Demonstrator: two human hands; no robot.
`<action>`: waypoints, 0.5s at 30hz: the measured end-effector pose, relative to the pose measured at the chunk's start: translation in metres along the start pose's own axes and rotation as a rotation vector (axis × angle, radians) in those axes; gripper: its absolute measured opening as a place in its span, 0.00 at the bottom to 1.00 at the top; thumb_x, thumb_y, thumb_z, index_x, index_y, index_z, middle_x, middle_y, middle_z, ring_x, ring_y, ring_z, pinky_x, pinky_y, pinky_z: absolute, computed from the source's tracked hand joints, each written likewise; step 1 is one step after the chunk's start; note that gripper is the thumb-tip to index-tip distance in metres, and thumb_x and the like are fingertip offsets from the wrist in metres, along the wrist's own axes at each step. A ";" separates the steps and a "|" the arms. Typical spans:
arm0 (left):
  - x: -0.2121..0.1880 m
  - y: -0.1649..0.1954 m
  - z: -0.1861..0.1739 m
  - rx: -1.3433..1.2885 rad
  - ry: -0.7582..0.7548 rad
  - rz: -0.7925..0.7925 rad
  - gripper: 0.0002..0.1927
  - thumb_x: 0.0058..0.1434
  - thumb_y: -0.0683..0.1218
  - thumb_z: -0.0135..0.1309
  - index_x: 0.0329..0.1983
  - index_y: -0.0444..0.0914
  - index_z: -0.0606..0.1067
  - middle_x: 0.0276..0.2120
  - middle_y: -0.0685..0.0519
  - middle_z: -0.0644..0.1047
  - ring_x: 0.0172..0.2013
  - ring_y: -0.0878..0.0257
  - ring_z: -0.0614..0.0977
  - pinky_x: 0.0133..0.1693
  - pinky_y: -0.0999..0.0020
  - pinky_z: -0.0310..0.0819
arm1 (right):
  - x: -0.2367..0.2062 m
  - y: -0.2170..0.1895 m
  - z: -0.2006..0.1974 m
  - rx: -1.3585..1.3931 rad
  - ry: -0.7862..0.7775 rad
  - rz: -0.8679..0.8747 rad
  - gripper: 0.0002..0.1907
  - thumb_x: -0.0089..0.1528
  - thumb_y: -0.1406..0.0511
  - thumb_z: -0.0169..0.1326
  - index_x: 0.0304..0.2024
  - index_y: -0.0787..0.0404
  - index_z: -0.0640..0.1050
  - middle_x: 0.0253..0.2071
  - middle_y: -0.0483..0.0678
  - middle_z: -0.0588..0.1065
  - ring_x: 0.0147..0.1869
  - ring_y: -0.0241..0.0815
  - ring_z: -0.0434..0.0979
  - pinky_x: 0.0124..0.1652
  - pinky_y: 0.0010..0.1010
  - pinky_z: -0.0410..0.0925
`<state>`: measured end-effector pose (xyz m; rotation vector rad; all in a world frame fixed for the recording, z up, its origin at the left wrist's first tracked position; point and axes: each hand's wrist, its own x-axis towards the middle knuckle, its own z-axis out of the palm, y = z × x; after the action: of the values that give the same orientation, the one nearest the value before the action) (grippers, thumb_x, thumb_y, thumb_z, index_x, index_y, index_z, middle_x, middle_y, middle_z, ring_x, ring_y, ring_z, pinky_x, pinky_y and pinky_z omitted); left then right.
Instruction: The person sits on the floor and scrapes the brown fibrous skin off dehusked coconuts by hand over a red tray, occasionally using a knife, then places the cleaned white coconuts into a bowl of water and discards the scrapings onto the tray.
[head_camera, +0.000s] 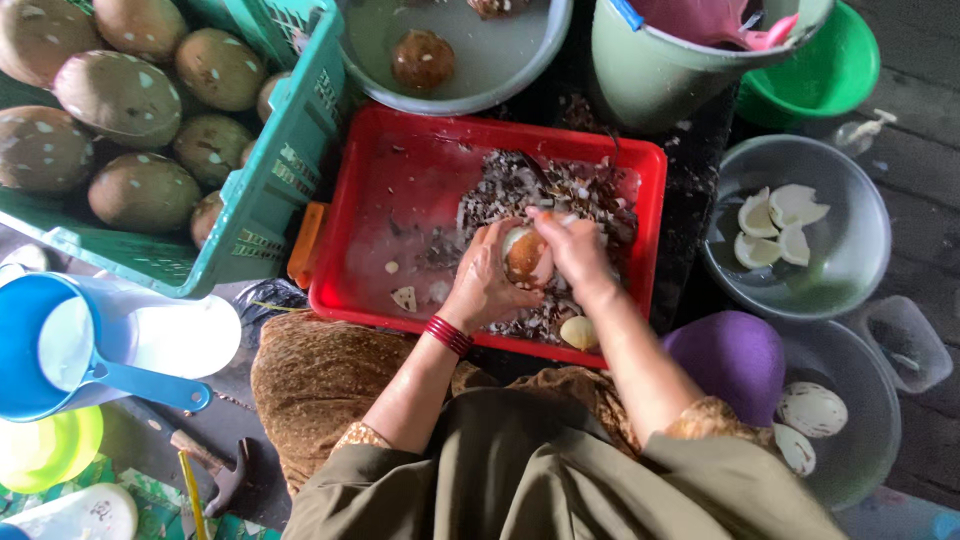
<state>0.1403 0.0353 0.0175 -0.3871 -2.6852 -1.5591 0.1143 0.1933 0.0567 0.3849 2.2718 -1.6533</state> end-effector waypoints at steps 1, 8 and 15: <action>0.001 0.002 0.000 -0.002 0.013 0.038 0.52 0.34 0.51 0.75 0.64 0.38 0.67 0.56 0.42 0.75 0.57 0.44 0.76 0.58 0.52 0.73 | -0.006 0.002 0.003 -0.113 0.011 0.023 0.20 0.71 0.55 0.49 0.45 0.61 0.85 0.42 0.64 0.80 0.44 0.63 0.79 0.40 0.45 0.69; 0.001 0.017 0.001 0.075 0.043 -0.012 0.51 0.36 0.52 0.76 0.66 0.40 0.66 0.57 0.38 0.72 0.57 0.42 0.74 0.57 0.52 0.72 | -0.010 0.031 0.014 -0.110 0.168 -0.570 0.27 0.65 0.55 0.53 0.60 0.67 0.75 0.55 0.62 0.76 0.57 0.48 0.78 0.52 0.36 0.76; 0.004 0.011 -0.007 0.189 0.069 0.107 0.55 0.32 0.50 0.77 0.66 0.40 0.64 0.61 0.36 0.68 0.59 0.41 0.72 0.56 0.52 0.70 | 0.001 0.050 0.004 -0.051 0.089 -0.532 0.17 0.69 0.57 0.52 0.52 0.60 0.82 0.56 0.54 0.79 0.57 0.43 0.79 0.60 0.40 0.69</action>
<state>0.1378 0.0355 0.0305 -0.4539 -2.6800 -1.2542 0.1327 0.2043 0.0117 -0.1846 2.6349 -1.8311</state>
